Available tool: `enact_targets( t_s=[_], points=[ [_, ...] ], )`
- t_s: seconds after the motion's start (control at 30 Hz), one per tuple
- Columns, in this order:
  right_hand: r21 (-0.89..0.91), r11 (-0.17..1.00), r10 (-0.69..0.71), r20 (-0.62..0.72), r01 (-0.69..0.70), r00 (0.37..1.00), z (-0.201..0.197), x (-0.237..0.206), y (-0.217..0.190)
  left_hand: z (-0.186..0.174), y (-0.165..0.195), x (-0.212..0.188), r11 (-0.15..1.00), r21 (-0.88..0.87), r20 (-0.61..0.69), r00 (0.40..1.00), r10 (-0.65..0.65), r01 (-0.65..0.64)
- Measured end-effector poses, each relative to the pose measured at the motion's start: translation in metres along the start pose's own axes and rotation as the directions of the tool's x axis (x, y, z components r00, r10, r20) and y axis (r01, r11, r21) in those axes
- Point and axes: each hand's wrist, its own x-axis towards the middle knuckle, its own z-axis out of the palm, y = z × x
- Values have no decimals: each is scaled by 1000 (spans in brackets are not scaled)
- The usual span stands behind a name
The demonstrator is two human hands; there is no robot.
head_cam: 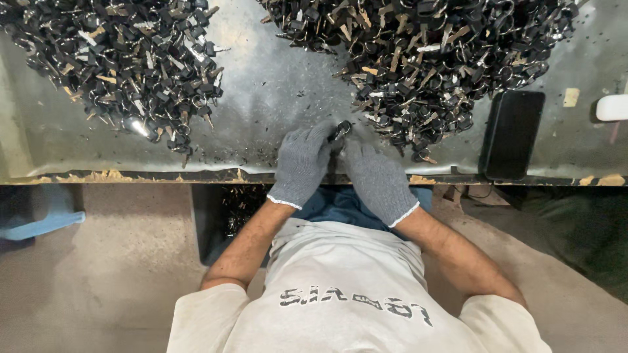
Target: The person sits at a workbench covered with large piles of small black metal parts and sorts them one at a time, picking individual pieces from the piles, handling and turning them in gloved hands, and placing them into a separate area on the bench. The person repeats this pick-inspect-place cycle continuously throughout the episode.
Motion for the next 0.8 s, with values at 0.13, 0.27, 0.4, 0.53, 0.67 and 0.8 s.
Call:
enact_targets(
  t_s=[0.13,0.27,0.4,0.53,0.67,0.8],
  points=[
    [-17,988,157,88,-156,984,7,6,-18,5,2,-4,994,47,-26,995,97,-96],
    [252,954,125,153,-161,980,4,16,-8,8,1,-9,992,40,10,992,122,-122],
    [478,876,-41,203,-63,978,-8,26,22,7,-1,-7,998,4,12,998,62,-62],
    [431,893,135,17,-129,991,-13,12,17,9,-1,-7,998,-63,-22,1000,-8,6],
    [162,987,14,8,-15,1000,-7,2,-3,14,-3,-10,998,-21,7,998,62,-62],
    [174,962,177,178,-208,968,1,9,-11,17,-7,-11,993,5,26,993,114,-114]
  ],
)
